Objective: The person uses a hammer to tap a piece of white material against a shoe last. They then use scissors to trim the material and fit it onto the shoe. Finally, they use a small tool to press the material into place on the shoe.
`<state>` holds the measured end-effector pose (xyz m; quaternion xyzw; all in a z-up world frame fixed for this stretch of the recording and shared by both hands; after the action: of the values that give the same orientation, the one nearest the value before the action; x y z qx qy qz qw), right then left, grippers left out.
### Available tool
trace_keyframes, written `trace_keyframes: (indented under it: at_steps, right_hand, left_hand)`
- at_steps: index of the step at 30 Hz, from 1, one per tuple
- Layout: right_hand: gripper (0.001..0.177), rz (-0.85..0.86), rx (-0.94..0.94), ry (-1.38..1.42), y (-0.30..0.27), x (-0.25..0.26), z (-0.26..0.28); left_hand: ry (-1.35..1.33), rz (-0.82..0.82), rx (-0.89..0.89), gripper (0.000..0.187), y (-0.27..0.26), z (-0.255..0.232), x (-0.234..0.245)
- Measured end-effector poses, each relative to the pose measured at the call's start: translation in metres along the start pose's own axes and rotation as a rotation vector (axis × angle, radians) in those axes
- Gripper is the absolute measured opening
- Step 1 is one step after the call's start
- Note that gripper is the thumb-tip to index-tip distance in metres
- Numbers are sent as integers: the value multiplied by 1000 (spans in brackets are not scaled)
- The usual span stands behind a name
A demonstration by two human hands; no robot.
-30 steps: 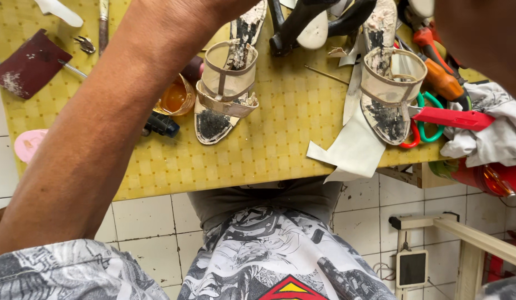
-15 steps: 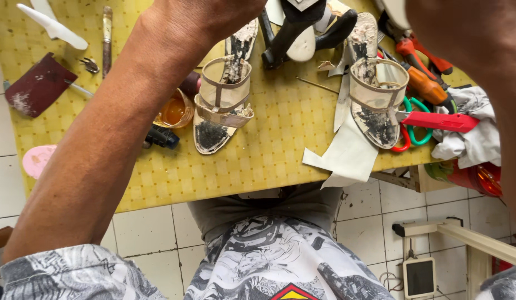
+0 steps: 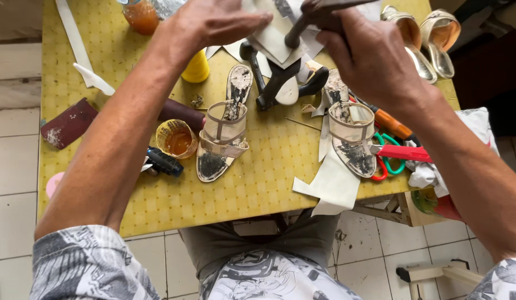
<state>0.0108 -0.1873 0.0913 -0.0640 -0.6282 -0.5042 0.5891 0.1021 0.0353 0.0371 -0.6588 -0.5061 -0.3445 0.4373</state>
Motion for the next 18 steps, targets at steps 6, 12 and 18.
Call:
trace_keyframes:
  at_steps: [6,12,18]
  right_hand:
    - [26,20,157,-346,-7,-9,-9]
    - [23,-8,112,-141,-5,-7,-8]
    - [12,-159,-135,9,-3,16,-6]
  left_hand:
    - [-123,-155,-345,58,-21,8,8]
    - [-390,-70,-275,25,-62,6,-6]
    - [-778,-307,-161,24,-61,11,-30]
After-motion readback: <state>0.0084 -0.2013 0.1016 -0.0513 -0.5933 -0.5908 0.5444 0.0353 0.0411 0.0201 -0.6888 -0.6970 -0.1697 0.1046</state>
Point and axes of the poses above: each hand's wrist, its own y-axis towards the middle knuckle, its own x-axis out of the back of the hand, z = x × y, the point moved 4 cm from there along y, towards the middle knuckle, and after that the axes turned 12 degrees about -z, right-handed, at the moved point
